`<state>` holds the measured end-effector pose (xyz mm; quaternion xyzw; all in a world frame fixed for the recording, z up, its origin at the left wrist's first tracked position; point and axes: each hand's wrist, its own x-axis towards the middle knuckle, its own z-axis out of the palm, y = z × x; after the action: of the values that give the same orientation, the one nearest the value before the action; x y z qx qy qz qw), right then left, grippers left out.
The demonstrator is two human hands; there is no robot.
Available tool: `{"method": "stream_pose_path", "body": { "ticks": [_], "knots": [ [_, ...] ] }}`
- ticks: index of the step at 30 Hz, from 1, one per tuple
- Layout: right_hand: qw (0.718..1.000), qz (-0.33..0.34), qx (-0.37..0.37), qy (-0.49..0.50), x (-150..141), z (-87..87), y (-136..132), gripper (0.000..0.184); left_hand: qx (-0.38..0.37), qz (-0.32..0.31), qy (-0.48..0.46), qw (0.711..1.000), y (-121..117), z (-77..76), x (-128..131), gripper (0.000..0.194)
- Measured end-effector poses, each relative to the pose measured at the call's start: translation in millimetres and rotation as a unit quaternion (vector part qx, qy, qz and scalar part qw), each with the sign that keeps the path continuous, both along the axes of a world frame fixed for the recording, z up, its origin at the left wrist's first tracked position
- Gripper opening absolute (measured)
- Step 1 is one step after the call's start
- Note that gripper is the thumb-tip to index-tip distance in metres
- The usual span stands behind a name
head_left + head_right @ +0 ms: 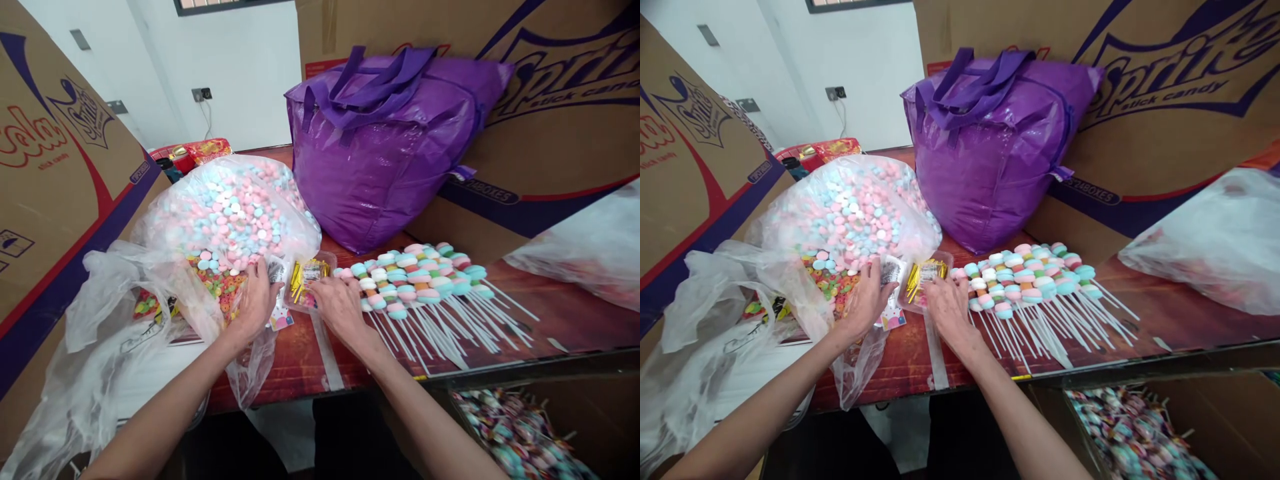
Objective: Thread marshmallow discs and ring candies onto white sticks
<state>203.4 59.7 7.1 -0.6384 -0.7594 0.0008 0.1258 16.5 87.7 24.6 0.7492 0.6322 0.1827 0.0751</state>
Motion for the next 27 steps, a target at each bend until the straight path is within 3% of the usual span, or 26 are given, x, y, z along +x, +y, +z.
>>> {"method": "stream_pose_path", "body": {
  "ticks": [3,7,11,13,14,15,17,18,20,23,25,27],
  "knots": [
    [0.997,-0.030,0.046,0.048,2.3,12.3,-8.9,0.025,0.030,0.002,0.068,0.997,-0.9,4.9,7.6,0.065],
    [0.975,-0.035,0.148,0.161,6.6,19.5,-25.5,0.029,0.067,0.028,0.057,0.996,4.7,5.5,3.8,0.072],
    [0.918,-0.036,0.266,0.292,8.4,18.4,-44.1,0.024,0.070,0.078,-0.052,0.993,-2.0,23.6,-5.1,0.069],
    [0.893,-0.037,0.292,0.339,4.3,19.4,-54.0,0.021,0.050,0.046,-0.151,0.986,-16.1,36.5,-3.7,0.050],
    [0.887,-0.030,0.294,0.354,1.0,20.3,-58.7,0.021,0.002,0.013,-0.216,0.976,-25.1,41.3,-0.6,0.039],
    [0.885,-0.014,0.291,0.362,-2.6,21.4,-63.1,0.023,-0.078,-0.022,-0.289,0.954,-34.6,44.3,3.9,0.041],
    [0.890,0.039,0.269,0.365,-9.3,22.7,-70.7,0.026,-0.230,-0.067,-0.431,0.870,-52.4,43.4,15.9,0.050],
    [0.893,0.068,0.253,0.367,-11.5,22.8,-73.8,0.027,-0.259,-0.065,-0.490,0.830,-59.6,40.0,22.3,0.049],
    [0.891,0.106,0.217,0.383,-12.0,21.1,-79.2,0.028,-0.286,-0.016,-0.580,0.763,-69.4,30.2,33.5,0.042],
    [0.874,0.075,0.158,0.454,-3.7,15.6,-87.2,0.025,-0.289,0.075,-0.655,0.694,-75.6,16.5,43.4,0.038],
    [0.840,0.021,0.109,0.531,3.6,12.1,-93.3,0.025,-0.280,0.090,-0.690,0.661,-77.8,11.2,46.9,0.037],
    [0.781,-0.032,0.050,0.622,8.1,10.0,-99.5,0.031,-0.281,0.092,-0.718,0.630,-80.0,8.4,50.5,0.037]
  ]
}}
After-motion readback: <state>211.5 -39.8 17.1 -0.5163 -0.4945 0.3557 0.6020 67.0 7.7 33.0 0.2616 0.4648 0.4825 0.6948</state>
